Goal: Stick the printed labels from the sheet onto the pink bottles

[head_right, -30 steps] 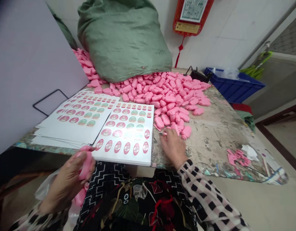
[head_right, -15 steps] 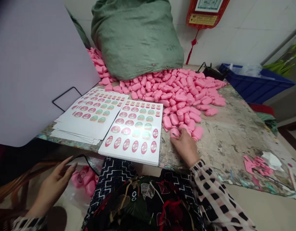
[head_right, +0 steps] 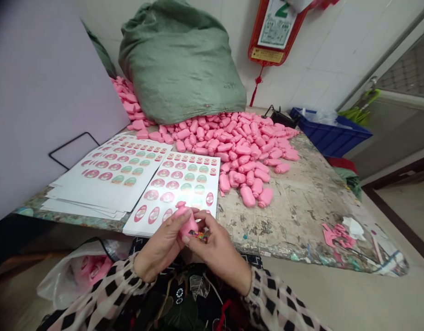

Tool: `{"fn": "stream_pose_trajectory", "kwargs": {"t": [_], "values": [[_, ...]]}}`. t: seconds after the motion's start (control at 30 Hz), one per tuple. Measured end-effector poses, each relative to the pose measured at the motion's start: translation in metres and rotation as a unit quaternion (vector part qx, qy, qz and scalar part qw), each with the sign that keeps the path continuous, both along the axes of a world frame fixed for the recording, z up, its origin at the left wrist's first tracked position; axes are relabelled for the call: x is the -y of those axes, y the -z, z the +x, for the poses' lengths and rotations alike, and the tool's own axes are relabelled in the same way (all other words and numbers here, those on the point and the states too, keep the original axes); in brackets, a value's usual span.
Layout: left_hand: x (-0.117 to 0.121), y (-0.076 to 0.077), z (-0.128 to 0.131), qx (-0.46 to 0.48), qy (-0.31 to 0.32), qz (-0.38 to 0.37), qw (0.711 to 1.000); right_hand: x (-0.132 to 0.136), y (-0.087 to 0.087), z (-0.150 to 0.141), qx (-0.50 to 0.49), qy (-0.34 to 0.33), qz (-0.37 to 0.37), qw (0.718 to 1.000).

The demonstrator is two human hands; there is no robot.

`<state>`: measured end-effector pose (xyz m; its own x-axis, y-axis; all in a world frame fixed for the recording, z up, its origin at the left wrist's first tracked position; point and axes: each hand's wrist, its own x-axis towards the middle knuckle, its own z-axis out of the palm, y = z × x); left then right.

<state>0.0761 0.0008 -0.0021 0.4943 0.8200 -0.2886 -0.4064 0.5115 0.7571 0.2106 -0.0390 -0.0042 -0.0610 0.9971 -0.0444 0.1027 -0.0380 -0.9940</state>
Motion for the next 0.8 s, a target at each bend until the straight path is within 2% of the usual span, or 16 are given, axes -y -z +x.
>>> {"fn": "stream_pose_trajectory", "kwargs": {"t": [0.07,0.13,0.2,0.27,0.33,0.4,0.43,0.5,0.67,0.8], "values": [[-0.008,-0.006,-0.001,-0.038,-0.021,0.007,0.999,-0.01,0.009,0.019,0.053,0.023,0.004,0.998],[-0.019,-0.011,-0.007,-0.128,-0.013,0.05,0.99,-0.027,0.021,0.043,0.142,0.1,0.036,0.984],[-0.031,-0.013,-0.012,-0.261,0.013,0.14,0.955,-0.044,0.03,0.063,0.254,0.131,0.062,0.956],[-0.043,-0.011,-0.012,-0.405,0.041,0.262,0.875,-0.057,0.035,0.073,0.336,0.135,0.068,0.93],[-0.053,-0.006,-0.006,-0.518,0.069,0.383,0.762,-0.065,0.036,0.073,0.388,0.133,0.07,0.909],[-0.062,-0.001,0.002,-0.58,0.092,0.458,0.667,-0.069,0.034,0.069,0.427,0.132,0.073,0.892],[-0.065,0.001,0.006,-0.597,0.098,0.476,0.638,-0.071,0.033,0.067,0.443,0.132,0.073,0.884],[-0.068,0.005,0.012,-0.615,0.103,0.485,0.613,-0.072,0.03,0.064,0.474,0.128,0.071,0.868],[-0.069,0.012,0.017,-0.632,0.123,0.482,0.594,-0.076,0.025,0.066,0.533,0.096,0.079,0.837],[-0.069,0.014,0.015,-0.638,0.138,0.479,0.586,-0.08,0.021,0.07,0.547,0.057,0.087,0.831]]}}
